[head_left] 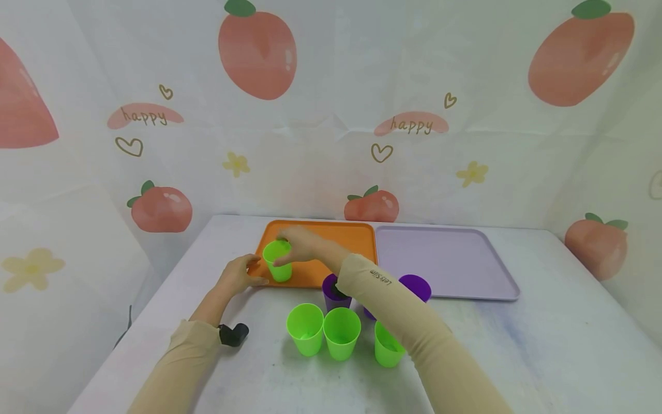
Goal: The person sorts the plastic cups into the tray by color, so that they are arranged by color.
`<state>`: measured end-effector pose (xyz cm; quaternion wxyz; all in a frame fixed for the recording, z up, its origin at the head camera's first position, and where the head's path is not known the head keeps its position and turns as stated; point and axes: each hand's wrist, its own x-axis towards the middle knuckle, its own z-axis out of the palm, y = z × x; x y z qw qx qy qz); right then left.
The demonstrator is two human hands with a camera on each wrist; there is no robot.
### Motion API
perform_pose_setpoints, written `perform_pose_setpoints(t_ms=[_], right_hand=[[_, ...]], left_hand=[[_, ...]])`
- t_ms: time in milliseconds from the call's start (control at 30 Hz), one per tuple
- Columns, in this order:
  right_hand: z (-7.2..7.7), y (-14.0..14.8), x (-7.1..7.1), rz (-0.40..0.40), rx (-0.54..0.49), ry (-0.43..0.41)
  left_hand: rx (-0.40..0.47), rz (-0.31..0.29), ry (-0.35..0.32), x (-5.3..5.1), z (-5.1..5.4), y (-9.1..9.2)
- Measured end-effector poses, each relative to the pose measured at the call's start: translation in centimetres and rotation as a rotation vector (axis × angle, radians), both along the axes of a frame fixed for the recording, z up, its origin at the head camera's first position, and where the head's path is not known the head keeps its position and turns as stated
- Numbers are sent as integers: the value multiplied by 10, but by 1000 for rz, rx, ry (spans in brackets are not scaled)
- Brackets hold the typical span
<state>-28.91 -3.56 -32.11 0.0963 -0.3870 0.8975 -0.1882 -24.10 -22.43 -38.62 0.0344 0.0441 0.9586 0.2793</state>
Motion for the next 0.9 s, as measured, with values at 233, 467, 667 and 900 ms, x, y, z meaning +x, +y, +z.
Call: perform_pose_setpoints(t_ms=[233,467,667,900], right_hand=[[-2,1,0,-35,36,-32],[6,6,-2,-22,-25,-101],[26,17,-1,-2,-96,-96],[50,40,3,10,-229,-107]], left_hand=[[0,-3,11,0,0,1],[2,-6,11,0,1,0],[-6,-4,13,0,1,1],[-3,0,-12,-1,1,1]])
